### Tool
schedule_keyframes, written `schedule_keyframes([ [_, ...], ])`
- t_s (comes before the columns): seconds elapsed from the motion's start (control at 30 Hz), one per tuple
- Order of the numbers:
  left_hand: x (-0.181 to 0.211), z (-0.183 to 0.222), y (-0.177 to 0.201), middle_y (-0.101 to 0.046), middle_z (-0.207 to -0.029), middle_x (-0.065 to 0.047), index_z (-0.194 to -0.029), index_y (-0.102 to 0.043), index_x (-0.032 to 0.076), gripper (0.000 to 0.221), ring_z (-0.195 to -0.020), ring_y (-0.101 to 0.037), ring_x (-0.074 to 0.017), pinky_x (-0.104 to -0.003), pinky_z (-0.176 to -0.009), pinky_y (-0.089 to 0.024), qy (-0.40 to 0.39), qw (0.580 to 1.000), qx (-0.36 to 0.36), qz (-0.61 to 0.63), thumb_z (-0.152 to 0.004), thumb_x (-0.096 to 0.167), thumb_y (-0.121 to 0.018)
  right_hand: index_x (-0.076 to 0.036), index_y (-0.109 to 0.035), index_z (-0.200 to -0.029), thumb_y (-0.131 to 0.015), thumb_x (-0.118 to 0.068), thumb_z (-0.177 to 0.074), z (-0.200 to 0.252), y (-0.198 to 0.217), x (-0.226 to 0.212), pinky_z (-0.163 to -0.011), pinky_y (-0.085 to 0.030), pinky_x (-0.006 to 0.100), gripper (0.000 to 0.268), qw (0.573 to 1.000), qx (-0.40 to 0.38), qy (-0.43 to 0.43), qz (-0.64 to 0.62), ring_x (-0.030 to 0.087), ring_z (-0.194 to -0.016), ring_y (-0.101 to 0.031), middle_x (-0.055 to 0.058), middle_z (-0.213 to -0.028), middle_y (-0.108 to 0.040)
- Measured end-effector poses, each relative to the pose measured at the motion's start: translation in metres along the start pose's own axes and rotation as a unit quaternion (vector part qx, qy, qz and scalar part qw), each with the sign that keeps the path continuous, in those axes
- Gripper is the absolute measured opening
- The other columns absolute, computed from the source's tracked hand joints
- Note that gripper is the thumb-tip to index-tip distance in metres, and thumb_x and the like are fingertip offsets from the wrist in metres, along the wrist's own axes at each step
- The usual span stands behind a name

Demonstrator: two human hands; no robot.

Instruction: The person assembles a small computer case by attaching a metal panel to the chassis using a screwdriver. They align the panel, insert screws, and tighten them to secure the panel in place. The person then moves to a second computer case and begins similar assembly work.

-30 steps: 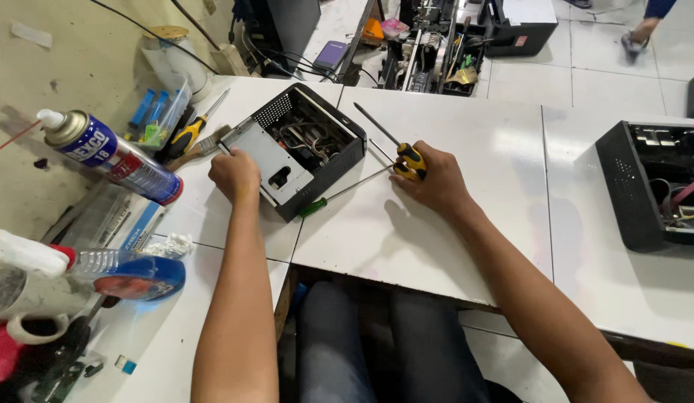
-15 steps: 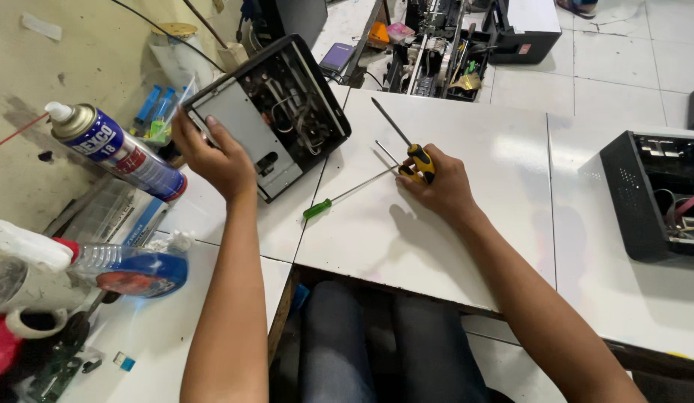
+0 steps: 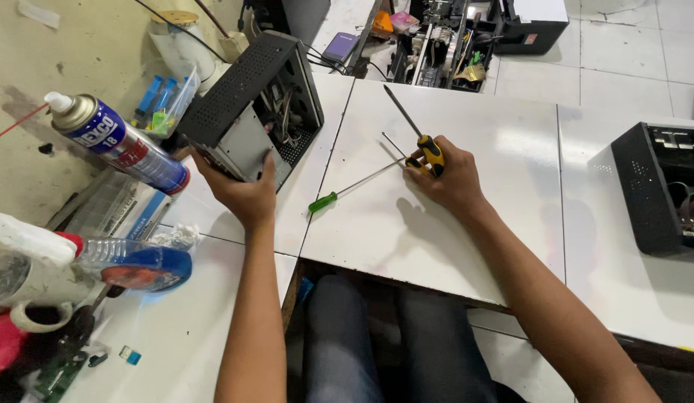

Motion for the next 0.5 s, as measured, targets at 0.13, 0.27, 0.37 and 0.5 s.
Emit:
schedule_keyframes([
  [0.13, 0.001, -0.001, -0.016, -0.041, -0.158, -0.037, -0.163, -0.031, -0.008, 0.123, -0.148, -0.046, -0.0572, -0.061, -0.126, -0.037, -0.009, 1.000, 0.012, 0.000, -0.070, 0.014, -0.107, -0.006, -0.068, -0.107, -0.096, -0.012, -0.081, 0.001, 0.000, 0.002, -0.076, -0.060, 0.034, 0.039, 1.000, 0.005, 0.007, 0.005, 0.028, -0.087, -0.079, 0.011, -0.099, -0.081],
  [0.27, -0.008, -0.006, -0.037, -0.035, -0.160, -0.038, -0.165, -0.025, -0.008, 0.123, -0.151, -0.041, -0.0579, -0.062, -0.128, -0.033, -0.014, 1.000, 0.021, -0.011, -0.076, 0.010, -0.107, -0.007, -0.067, -0.108, -0.095, -0.012, -0.080, 0.002, 0.002, -0.001, -0.076, -0.060, 0.035, 0.040, 1.000, 0.011, 0.005, 0.000, 0.026, -0.088, -0.079, 0.010, -0.101, -0.082],
  [0.37, -0.012, -0.010, -0.045, -0.033, -0.159, -0.039, -0.164, -0.024, -0.009, 0.123, -0.151, -0.039, -0.0595, -0.062, -0.129, -0.032, -0.019, 0.999, 0.022, -0.024, -0.077, 0.010, -0.108, -0.005, -0.067, -0.109, -0.094, -0.011, -0.081, 0.001, 0.002, 0.002, -0.076, -0.061, 0.037, 0.040, 1.000, 0.007, 0.001, -0.006, 0.030, -0.087, -0.079, 0.014, -0.101, -0.081],
  [0.5, -0.024, -0.014, -0.053, -0.033, -0.160, -0.037, -0.165, -0.024, -0.007, 0.123, -0.152, -0.037, -0.0592, -0.062, -0.130, -0.031, -0.014, 0.999, 0.025, -0.025, -0.078, 0.010, -0.109, -0.004, -0.067, -0.110, -0.094, -0.011, -0.081, 0.002, 0.001, 0.004, -0.076, -0.062, 0.035, 0.040, 1.000, 0.004, -0.002, -0.006, 0.029, -0.088, -0.079, 0.014, -0.102, -0.081],
])
Point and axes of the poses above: each hand's wrist, its own z-axis away from the middle knuckle, its own y-axis out of the back of the hand, x = y × z, the point moved 4 cm from there along -z, towards the middle knuckle
